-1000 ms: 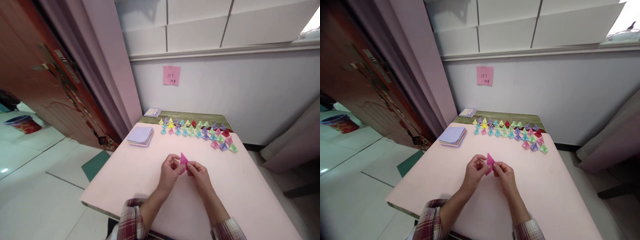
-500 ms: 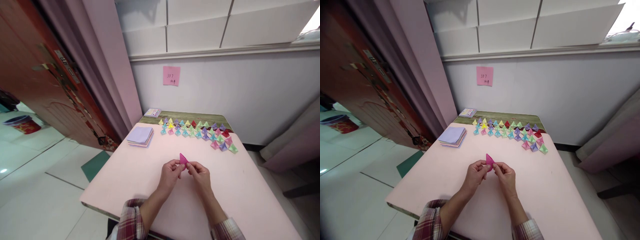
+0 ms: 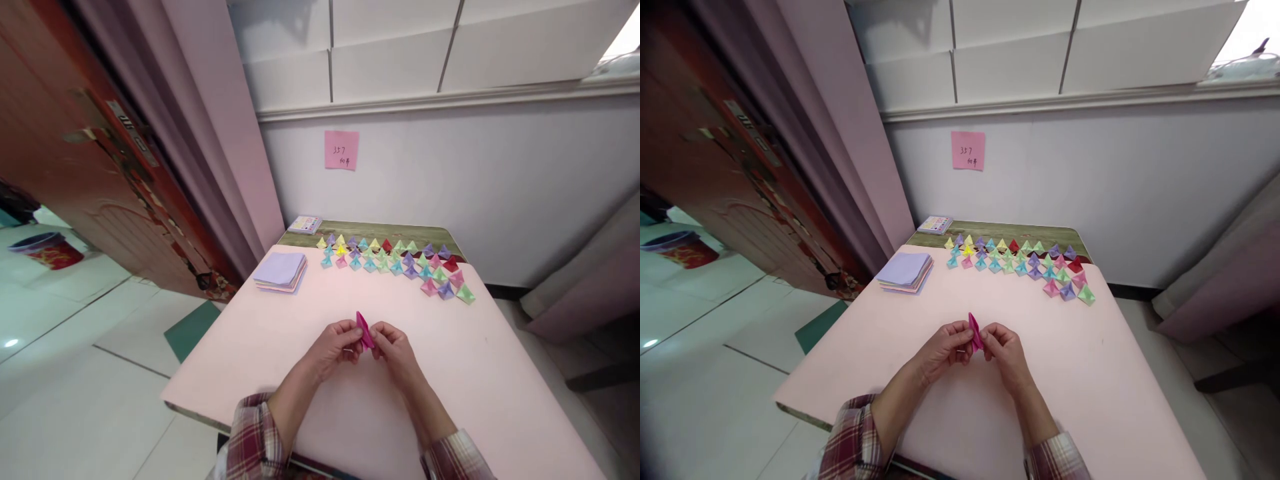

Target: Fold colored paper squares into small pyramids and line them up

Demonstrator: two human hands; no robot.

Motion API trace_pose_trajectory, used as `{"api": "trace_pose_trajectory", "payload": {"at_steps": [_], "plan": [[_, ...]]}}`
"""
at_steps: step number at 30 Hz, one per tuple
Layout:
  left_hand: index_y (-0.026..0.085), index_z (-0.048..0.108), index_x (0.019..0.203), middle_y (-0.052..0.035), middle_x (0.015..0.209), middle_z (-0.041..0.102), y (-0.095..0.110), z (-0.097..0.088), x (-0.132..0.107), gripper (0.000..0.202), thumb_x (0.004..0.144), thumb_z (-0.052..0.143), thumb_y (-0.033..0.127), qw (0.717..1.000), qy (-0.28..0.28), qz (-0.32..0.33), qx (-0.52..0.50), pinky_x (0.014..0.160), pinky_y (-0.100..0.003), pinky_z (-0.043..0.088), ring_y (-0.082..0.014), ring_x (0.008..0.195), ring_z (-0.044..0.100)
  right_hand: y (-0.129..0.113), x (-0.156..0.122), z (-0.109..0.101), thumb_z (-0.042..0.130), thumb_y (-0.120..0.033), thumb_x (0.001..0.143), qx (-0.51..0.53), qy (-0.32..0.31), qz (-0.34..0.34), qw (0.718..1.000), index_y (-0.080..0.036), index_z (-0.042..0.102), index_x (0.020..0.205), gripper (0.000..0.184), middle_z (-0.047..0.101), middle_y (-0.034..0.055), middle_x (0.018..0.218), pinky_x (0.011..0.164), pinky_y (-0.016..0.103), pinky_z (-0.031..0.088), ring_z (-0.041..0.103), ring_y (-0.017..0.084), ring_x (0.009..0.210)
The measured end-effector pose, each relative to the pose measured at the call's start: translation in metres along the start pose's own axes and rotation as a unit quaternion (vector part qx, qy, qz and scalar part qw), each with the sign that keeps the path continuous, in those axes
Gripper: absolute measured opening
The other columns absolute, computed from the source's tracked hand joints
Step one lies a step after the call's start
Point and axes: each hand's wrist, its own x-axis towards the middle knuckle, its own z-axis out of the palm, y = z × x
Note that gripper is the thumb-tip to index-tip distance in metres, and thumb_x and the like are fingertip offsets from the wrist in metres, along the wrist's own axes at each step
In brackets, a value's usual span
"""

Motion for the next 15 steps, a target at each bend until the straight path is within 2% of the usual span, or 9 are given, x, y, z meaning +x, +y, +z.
{"api": "trace_pose_trajectory", "payload": {"at_steps": [3, 5, 8, 12, 15], "plan": [[0.014, 0.065, 0.085, -0.0020, 0.069, 0.060, 0.003, 0.002, -0.002, 0.033, 0.070, 0.075, 0.043, 1.000, -0.023, 0.001, 0.015, 0.052, -0.020, 0.040, -0.0090, 0.057, 0.054, 0.000, 0.001, 0.000, 0.073, -0.050, 0.072, 0.053, -0.023, 0.036, 0.998, -0.020, 0.065, 0.098, 0.041, 0.052, -0.0051, 0.054, 0.044, 0.022, 0.025, 0.036, 0.008, 0.043], [0.014, 0.066, 0.086, -0.0025, 0.069, 0.061, 0.006, 0.002, -0.003, 0.033, 0.070, 0.074, 0.042, 0.999, -0.036, 0.001, 0.024, 0.052, -0.020, 0.041, -0.0092, 0.057, 0.055, -0.001, 0.001, -0.002, 0.072, -0.050, 0.072, 0.062, -0.039, 0.052, 0.996, -0.018, 0.064, 0.106, 0.047, 0.051, -0.0053, 0.054, 0.042, 0.021, 0.023, 0.034, 0.007, 0.042], [0.014, 0.066, 0.083, -0.0028, 0.069, 0.062, 0.009, -0.001, -0.004, 0.032, 0.071, 0.074, 0.042, 0.999, -0.041, -0.006, 0.035, 0.052, -0.020, 0.043, -0.0092, 0.056, 0.055, -0.004, 0.001, -0.007, 0.074, -0.049, 0.070, 0.065, -0.056, 0.078, 0.993, -0.016, 0.067, 0.093, 0.041, 0.050, -0.0047, 0.053, 0.040, 0.020, 0.019, 0.032, 0.006, 0.041], [0.014, 0.062, 0.077, -0.0022, 0.065, 0.062, 0.011, -0.007, -0.004, 0.033, 0.071, 0.073, 0.045, 0.997, -0.047, -0.024, 0.057, 0.050, -0.022, 0.046, -0.0099, 0.051, 0.056, -0.008, 0.001, -0.014, 0.075, -0.048, 0.070, 0.070, -0.081, 0.110, 0.988, -0.017, 0.061, 0.073, 0.034, 0.046, -0.0067, 0.047, 0.038, 0.019, 0.014, 0.027, 0.004, 0.037], [0.014, 0.061, 0.078, -0.0034, 0.067, 0.064, 0.010, -0.010, -0.004, 0.033, 0.073, 0.071, 0.045, 0.996, -0.048, -0.018, 0.071, 0.051, -0.024, 0.049, -0.0120, 0.054, 0.059, -0.007, 0.000, -0.017, 0.075, -0.047, 0.071, 0.069, -0.082, 0.101, 0.989, -0.017, 0.059, 0.069, 0.034, 0.050, -0.0049, 0.050, 0.038, 0.019, 0.019, 0.033, 0.004, 0.038]]}}
